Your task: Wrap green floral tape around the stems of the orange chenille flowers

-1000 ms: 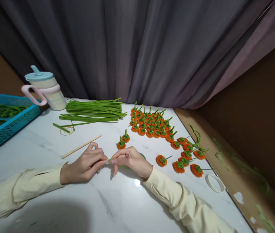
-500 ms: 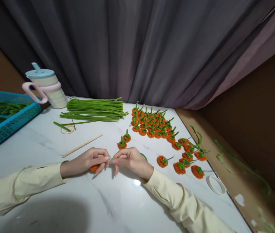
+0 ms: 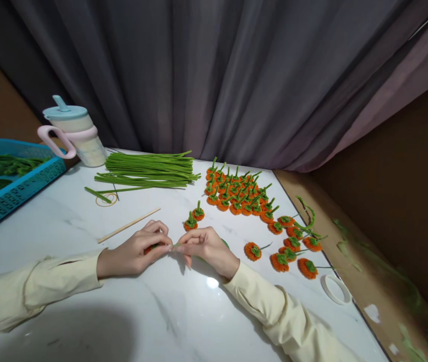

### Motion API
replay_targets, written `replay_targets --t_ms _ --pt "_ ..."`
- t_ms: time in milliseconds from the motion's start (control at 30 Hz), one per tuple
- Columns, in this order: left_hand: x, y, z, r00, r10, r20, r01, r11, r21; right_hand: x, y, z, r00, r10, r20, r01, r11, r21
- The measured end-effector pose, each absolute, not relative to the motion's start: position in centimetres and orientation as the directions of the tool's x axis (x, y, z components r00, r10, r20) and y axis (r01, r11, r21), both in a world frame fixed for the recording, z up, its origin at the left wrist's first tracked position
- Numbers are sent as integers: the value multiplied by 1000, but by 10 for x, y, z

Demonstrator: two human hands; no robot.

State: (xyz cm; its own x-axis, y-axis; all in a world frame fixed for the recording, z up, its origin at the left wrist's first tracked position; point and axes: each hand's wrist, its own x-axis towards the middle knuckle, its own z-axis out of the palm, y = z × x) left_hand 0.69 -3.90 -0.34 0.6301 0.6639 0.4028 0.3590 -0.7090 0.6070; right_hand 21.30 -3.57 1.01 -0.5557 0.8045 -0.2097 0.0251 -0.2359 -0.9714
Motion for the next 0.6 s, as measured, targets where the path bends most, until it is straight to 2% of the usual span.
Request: replay_targets --t_ms 133,200,267,433,500,600 --pt "8 -42 -7 624 555 549 391 -831 396 212 -35 10 -539 808 -238 56 -247 -967" --pt "7 -42 -7 631 523 572 385 -852 354 211 -36 9 -534 811 -237 54 -247 -968" --pt "6 -40 -6 640 539 548 371 -841 394 211 -37 8 -532 814 -234 52 -244 -968" --pt "5 -36 -2 703 624 342 323 -708 628 209 -38 9 -528 817 -232 58 -238 -969" --pt "5 -36 -2 714 633 298 338 -685 646 209 -39 11 -520 822 -231 60 -235 -970" --pt "6 -37 -4 682 662 309 392 -688 610 208 -39 13 -519 823 -231 67 -230 -971"
